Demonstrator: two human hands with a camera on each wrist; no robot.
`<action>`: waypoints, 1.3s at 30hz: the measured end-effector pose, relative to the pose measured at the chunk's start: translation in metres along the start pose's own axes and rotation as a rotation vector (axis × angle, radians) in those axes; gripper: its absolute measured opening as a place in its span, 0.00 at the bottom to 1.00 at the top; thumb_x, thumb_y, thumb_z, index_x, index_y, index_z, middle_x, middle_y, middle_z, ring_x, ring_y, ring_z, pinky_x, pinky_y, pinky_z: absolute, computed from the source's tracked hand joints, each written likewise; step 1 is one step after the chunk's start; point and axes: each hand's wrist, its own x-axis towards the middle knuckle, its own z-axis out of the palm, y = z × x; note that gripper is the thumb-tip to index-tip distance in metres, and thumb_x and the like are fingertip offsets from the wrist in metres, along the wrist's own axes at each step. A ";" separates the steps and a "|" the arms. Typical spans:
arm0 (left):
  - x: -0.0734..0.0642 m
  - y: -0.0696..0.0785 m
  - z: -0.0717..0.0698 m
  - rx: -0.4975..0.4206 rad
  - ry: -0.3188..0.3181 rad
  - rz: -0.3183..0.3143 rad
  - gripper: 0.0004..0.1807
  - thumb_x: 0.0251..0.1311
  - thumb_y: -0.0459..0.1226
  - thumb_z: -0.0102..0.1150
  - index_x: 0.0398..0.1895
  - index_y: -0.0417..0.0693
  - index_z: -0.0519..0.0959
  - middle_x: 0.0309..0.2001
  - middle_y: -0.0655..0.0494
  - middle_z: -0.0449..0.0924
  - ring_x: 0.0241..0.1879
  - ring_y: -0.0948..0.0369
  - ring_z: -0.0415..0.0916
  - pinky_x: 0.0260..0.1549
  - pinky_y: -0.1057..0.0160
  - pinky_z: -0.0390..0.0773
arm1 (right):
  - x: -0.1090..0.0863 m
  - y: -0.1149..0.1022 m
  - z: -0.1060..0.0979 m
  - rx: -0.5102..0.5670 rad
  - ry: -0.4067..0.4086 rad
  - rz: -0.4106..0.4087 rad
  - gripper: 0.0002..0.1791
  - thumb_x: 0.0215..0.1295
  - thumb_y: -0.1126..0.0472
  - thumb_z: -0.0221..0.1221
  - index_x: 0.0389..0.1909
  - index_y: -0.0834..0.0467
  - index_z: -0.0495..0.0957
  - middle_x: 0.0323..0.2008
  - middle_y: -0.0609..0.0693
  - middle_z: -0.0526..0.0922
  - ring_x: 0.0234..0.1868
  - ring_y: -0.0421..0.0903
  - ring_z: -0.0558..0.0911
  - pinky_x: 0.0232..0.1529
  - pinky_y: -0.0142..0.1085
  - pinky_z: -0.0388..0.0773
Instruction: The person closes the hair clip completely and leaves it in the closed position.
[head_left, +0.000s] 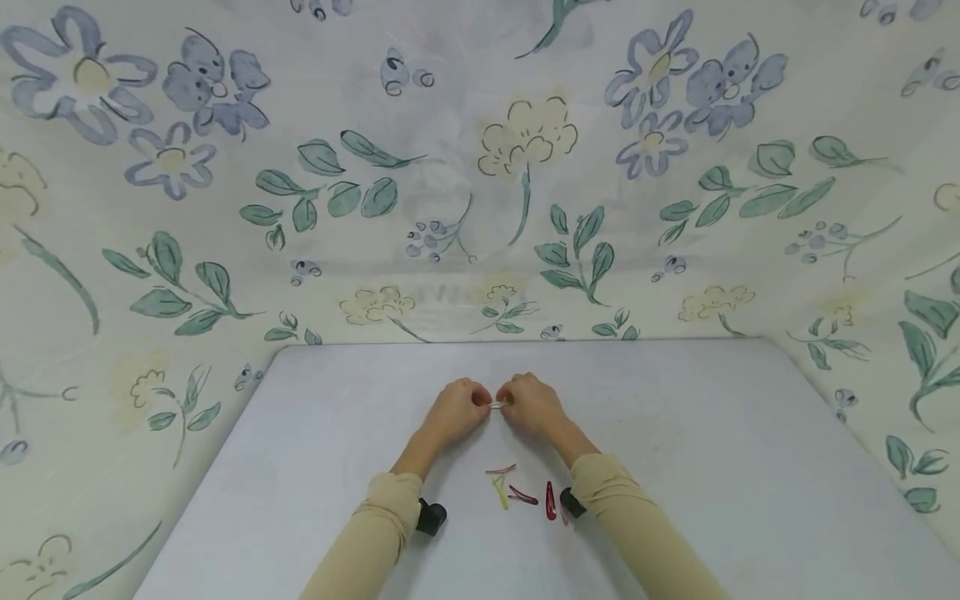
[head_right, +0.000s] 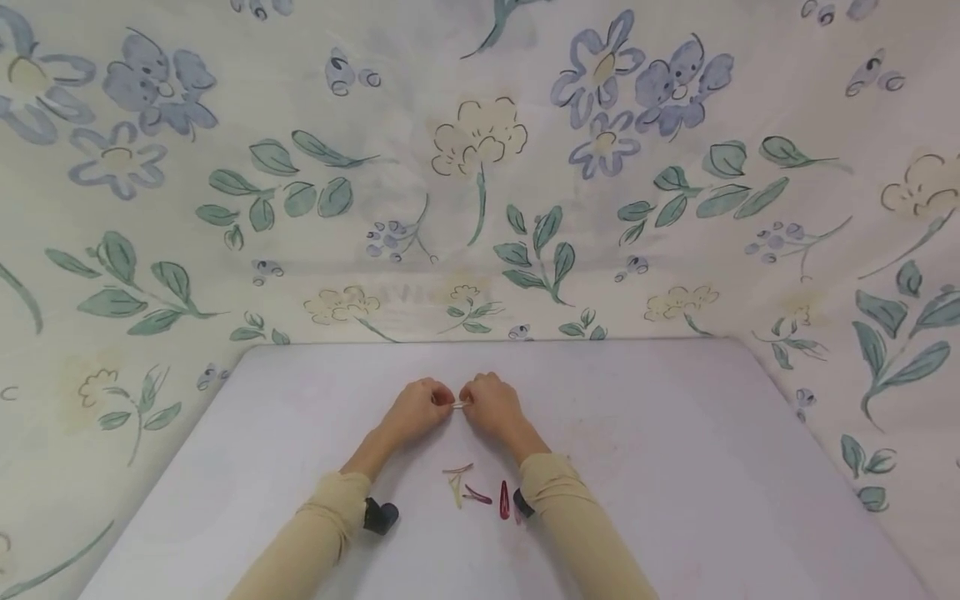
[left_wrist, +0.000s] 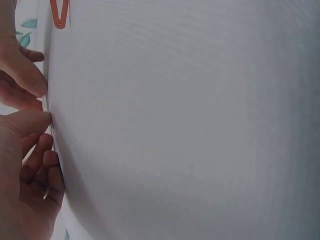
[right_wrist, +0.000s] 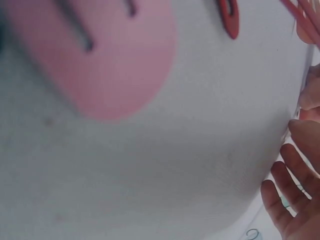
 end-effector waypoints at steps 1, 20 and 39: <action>-0.001 0.000 0.000 -0.004 0.003 -0.001 0.04 0.55 0.31 0.66 0.34 0.42 0.84 0.32 0.54 0.79 0.35 0.58 0.76 0.40 0.57 0.76 | 0.000 0.000 0.000 0.000 -0.001 -0.001 0.10 0.59 0.62 0.65 0.43 0.55 0.85 0.34 0.47 0.79 0.40 0.45 0.76 0.42 0.39 0.76; -0.009 0.003 0.004 -0.046 0.028 -0.008 0.06 0.53 0.30 0.65 0.35 0.40 0.84 0.32 0.54 0.79 0.34 0.59 0.75 0.38 0.58 0.76 | -0.010 -0.002 -0.002 0.019 -0.004 0.012 0.10 0.60 0.61 0.66 0.43 0.57 0.85 0.38 0.50 0.81 0.43 0.47 0.78 0.47 0.43 0.77; -0.013 0.000 -0.003 -0.125 0.058 -0.022 0.06 0.55 0.33 0.64 0.36 0.44 0.84 0.33 0.56 0.80 0.35 0.61 0.74 0.38 0.59 0.75 | -0.016 0.012 -0.007 0.201 0.007 0.065 0.11 0.63 0.62 0.62 0.46 0.56 0.83 0.41 0.50 0.82 0.45 0.47 0.80 0.50 0.44 0.77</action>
